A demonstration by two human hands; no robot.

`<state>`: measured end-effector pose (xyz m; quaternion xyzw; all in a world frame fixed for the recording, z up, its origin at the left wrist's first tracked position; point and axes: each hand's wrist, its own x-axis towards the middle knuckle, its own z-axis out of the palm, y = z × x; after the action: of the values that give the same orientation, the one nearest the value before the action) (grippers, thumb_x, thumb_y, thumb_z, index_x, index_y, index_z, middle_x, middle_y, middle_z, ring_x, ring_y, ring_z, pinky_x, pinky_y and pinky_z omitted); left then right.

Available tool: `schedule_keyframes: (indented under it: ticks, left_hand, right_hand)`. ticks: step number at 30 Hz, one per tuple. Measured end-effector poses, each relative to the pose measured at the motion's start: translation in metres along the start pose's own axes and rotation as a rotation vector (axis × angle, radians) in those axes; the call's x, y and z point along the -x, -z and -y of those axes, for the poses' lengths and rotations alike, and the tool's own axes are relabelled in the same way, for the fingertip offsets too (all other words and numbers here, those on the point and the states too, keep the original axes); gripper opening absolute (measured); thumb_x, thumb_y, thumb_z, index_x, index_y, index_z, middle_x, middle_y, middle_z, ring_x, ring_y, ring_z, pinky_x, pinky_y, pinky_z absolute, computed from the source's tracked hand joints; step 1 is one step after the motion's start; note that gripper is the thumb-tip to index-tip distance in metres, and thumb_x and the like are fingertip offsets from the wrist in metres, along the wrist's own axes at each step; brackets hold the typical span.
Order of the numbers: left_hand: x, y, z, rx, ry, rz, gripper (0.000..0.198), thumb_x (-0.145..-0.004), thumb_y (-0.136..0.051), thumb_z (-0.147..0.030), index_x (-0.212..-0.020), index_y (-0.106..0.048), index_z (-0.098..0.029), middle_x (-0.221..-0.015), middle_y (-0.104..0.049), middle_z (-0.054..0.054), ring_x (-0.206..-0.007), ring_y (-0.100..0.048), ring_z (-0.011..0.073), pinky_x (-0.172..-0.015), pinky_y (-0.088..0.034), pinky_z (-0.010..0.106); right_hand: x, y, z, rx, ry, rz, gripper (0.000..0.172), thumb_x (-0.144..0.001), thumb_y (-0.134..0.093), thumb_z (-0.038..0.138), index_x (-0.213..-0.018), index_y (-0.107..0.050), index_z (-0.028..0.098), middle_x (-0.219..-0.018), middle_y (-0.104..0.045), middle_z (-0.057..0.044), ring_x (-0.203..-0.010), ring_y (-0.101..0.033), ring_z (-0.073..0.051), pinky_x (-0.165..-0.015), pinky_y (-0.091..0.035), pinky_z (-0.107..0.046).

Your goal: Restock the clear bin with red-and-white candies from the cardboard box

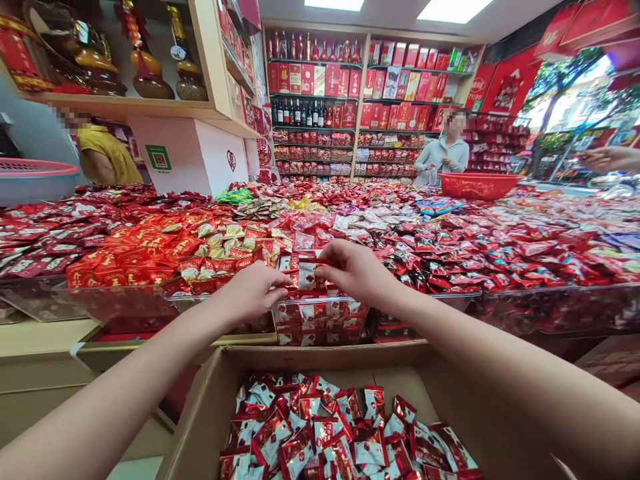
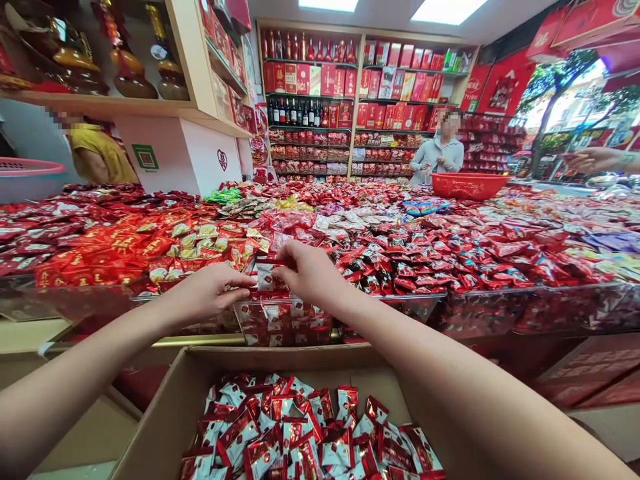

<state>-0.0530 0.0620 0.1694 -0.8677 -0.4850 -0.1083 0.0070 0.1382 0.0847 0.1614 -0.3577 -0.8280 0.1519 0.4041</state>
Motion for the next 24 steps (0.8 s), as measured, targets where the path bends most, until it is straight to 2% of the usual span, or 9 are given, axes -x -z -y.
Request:
schedule_keyframes:
  ticks: [3,8,10,15,24]
  left_hand:
    - [-0.001,-0.001,0.003,0.04,-0.002,0.011,0.023,-0.074,-0.042,-0.02,-0.08,-0.064,-0.019,-0.073,-0.065,0.001,-0.063,-0.054,0.0125,-0.06,-0.037,0.021]
    - [-0.003,-0.003,0.011,0.059,-0.009,-0.018,0.023,-0.072,-0.043,-0.019,-0.081,-0.065,-0.019,-0.076,-0.066,0.002,-0.068,-0.056,0.0147,-0.063,-0.038,0.022]
    - [-0.004,-0.004,0.012,0.055,-0.01,-0.014,0.024,-0.073,-0.042,-0.02,-0.083,-0.065,-0.019,-0.078,-0.067,0.003,-0.069,-0.056,0.0154,-0.064,-0.038,0.023]
    - [-0.006,-0.002,0.013,0.055,0.01,-0.001,0.025,-0.074,-0.041,-0.021,-0.087,-0.063,-0.02,-0.082,-0.066,0.003,-0.073,-0.057,0.0159,-0.066,-0.04,0.023]
    - [-0.006,0.001,0.008,0.1,0.001,-0.023,0.026,-0.077,-0.041,-0.027,-0.093,-0.06,-0.02,-0.086,-0.064,0.004,-0.078,-0.055,0.0167,-0.067,-0.039,0.024]
  right_hand:
    - [-0.001,-0.004,-0.001,0.086,0.015,0.06,0.007,-0.07,-0.053,0.023,-0.073,-0.052,0.016,-0.065,-0.054,0.002,-0.059,-0.046,-0.009,-0.057,-0.034,-0.023]
    - [0.003,-0.007,-0.005,0.125,-0.005,0.103,0.014,-0.068,-0.055,0.02,-0.082,-0.055,0.018,-0.078,-0.06,-0.001,-0.072,-0.052,-0.012,-0.063,-0.036,-0.023]
    - [0.004,-0.009,-0.006,0.15,-0.021,0.145,0.011,-0.071,-0.052,0.022,-0.079,-0.057,0.018,-0.076,-0.061,-0.001,-0.071,-0.052,-0.013,-0.064,-0.036,-0.024]
    - [0.001,-0.011,-0.004,0.247,-0.061,0.2,0.016,-0.073,-0.048,0.025,-0.074,-0.062,0.017,-0.075,-0.063,-0.004,-0.076,-0.052,-0.016,-0.068,-0.036,-0.026]
    - [-0.01,-0.01,0.003,0.314,-0.155,0.326,0.019,-0.069,-0.047,0.024,-0.073,-0.064,0.016,-0.067,-0.064,-0.004,-0.061,-0.054,-0.014,-0.054,-0.036,-0.022]
